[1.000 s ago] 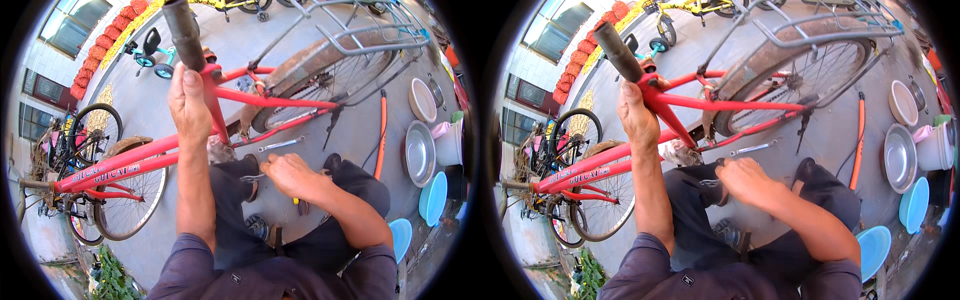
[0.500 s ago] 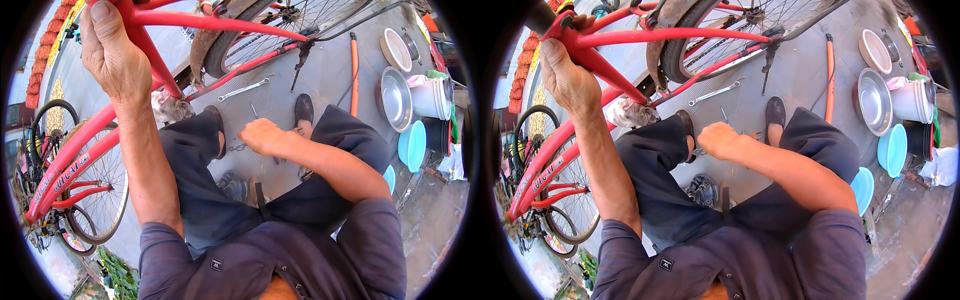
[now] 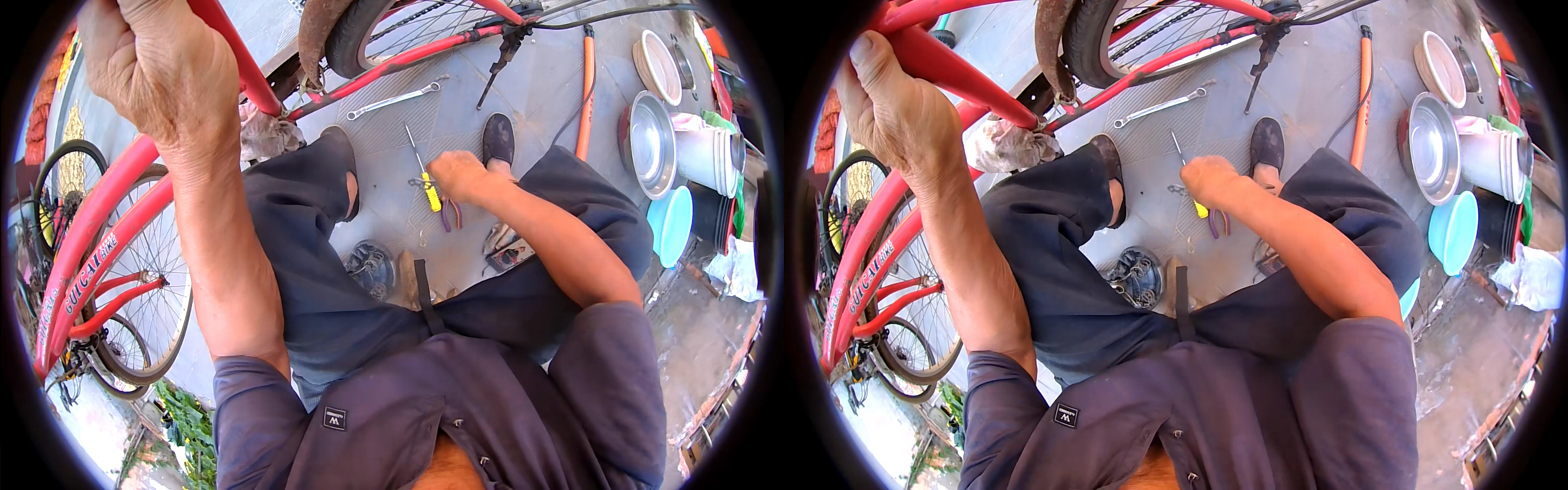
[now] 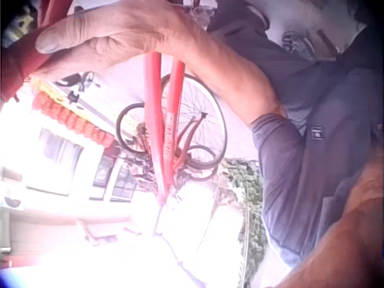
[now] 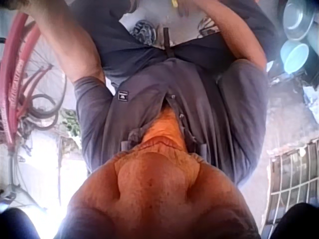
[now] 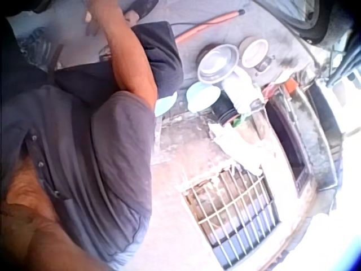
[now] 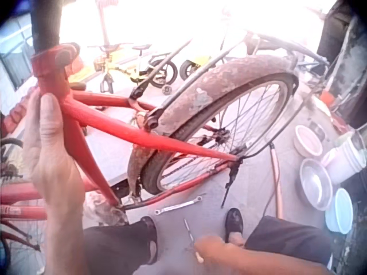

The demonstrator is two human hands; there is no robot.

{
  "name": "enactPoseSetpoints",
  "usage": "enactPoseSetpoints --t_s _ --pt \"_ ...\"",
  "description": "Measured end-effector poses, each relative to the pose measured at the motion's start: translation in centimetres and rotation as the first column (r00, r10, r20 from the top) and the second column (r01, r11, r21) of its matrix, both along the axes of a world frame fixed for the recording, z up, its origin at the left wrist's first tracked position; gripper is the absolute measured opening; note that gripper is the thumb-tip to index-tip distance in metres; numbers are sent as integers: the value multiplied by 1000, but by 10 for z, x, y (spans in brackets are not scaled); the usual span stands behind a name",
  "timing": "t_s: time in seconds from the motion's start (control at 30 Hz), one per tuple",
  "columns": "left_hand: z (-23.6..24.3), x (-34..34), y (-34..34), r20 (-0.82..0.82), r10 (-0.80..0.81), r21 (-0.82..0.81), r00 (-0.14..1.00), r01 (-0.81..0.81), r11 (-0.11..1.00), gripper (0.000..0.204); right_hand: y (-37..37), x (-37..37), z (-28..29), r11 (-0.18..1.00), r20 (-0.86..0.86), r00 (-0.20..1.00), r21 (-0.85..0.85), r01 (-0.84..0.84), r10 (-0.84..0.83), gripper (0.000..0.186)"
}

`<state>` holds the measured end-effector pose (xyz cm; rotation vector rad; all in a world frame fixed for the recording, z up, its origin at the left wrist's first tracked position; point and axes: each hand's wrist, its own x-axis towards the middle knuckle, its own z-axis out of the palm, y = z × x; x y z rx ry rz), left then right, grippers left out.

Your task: The person uses a wrench to tighten a bolt on the seat post of a red bicycle. After securing the seat post, the person picks up a bicycle pedal and wipes it with a cloth.

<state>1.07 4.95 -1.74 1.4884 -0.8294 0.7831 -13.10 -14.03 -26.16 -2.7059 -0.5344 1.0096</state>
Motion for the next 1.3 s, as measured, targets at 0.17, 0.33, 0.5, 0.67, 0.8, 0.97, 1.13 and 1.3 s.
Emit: enactPoseSetpoints --t_s 0.17,0.33,0.5,0.67,0.8,0.97,1.13,1.3 --pt "-3 -2 -4 3 13 -42 1000 -13 999 36 -13 1 -10 990 34 990 -47 136 -134 17" --pt "-10 1 -2 -10 119 -32 993 -120 992 40 -9 5 -10 987 73 985 33 156 -158 15" --pt "0 -2 23 -102 240 202 966 -216 955 44 -5 9 -3 975 79 972 35 220 -222 18" --pt "10 -4 97 -22 606 361 795 -559 747 44 -11 13 -10 927 110 921 78 367 -374 33" --pt "-24 -34 135 5 534 496 846 -466 733 25 -29 14 -32 875 93 871 95 475 -483 35" --pt "-41 -91 150 -47 466 656 883 -325 682 24 -34 15 -46 841 28 841 42 539 -540 29" --pt "-112 -122 196 -516 600 579 611 -268 770 22 -28 16 -43 789 82 785 50 613 -615 40" --pt "-229 -192 230 -971 -186 -95 -150 -471 877 20 -20 24 -39 853 41 852 15 522 -522 38"
